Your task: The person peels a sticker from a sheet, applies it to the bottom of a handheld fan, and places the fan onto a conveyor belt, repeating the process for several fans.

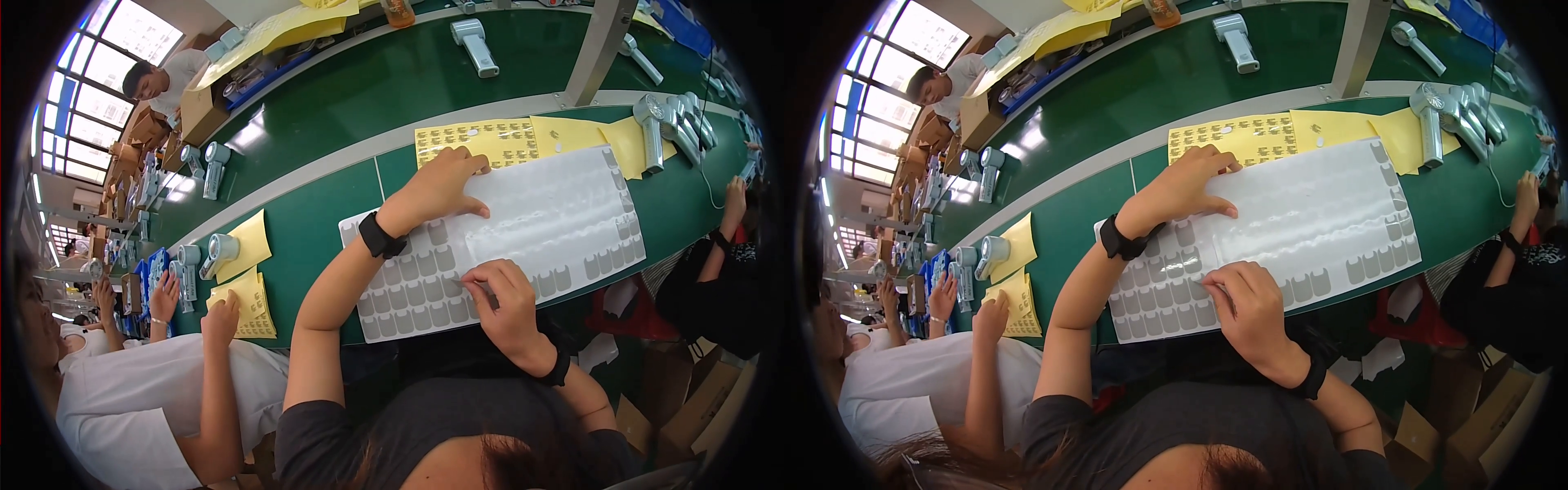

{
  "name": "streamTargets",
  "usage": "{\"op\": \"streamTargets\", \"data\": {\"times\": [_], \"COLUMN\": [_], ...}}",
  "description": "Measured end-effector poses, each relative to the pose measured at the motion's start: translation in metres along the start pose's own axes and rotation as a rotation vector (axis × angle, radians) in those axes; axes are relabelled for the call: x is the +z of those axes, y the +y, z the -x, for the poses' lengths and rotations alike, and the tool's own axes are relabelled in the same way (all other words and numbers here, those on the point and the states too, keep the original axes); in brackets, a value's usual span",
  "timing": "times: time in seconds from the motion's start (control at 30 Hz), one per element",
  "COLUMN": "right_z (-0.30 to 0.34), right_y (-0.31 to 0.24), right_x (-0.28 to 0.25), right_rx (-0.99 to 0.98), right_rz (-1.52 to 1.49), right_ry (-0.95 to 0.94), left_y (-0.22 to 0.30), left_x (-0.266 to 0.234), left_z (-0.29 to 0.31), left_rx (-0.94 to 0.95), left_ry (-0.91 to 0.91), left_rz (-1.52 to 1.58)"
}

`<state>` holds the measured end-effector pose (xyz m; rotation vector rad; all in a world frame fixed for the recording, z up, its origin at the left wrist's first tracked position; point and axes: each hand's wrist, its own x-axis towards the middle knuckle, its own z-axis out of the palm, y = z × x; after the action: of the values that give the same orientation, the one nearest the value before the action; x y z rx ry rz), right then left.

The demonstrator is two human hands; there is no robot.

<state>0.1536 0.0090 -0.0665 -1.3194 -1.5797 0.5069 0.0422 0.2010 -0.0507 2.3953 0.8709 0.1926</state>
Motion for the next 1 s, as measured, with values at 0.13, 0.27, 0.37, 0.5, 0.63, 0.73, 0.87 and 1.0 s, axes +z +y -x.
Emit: {"op": "streamTargets", "data": {"times": [0.13, 0.27, 0.37, 0.5, 0.63, 0.73, 0.87, 1.0], "right_z": [-0.002, -0.002, -0.008, -0.009, -0.002, -0.004, -0.009, -0.01], "right_y": [-0.007, 0.0, -0.001, 0.001, 0.021, 0.026, 0.031, 0.04], "right_x": [-0.003, -0.012, -0.025, -0.038, -0.047, -0.05, -0.049, -0.044], "right_rx": [0.141, 0.167, 0.224, 0.371, 0.393, 0.352, 0.291, 0.279], "right_rz": [-0.098, -0.142, -0.202, -0.406, -0.483, -0.424, -0.306, -0.278], "right_ry": [-0.072, -0.058, 0.016, 0.143, 0.181, 0.207, 0.258, 0.258], "left_y": [0.002, 0.002, 0.003, 0.007, 0.009, 0.009, 0.007, 0.004], "left_x": [-0.002, 0.0, 0.001, -0.004, -0.004, -0.007, -0.005, -0.002], "left_z": [0.001, -0.002, -0.002, -0.002, -0.004, -0.005, -0.005, 0.002], "left_rx": [-0.002, 0.016, 0.051, -0.007, -0.023, -0.08, -0.084, -0.074], "left_ry": [-0.004, -0.004, 0.0, -0.033, -0.027, -0.065, -0.048, 0.025], "left_rz": [-0.02, -0.047, -0.052, -0.044, -0.039, -0.017, -0.022, 0.016]}}
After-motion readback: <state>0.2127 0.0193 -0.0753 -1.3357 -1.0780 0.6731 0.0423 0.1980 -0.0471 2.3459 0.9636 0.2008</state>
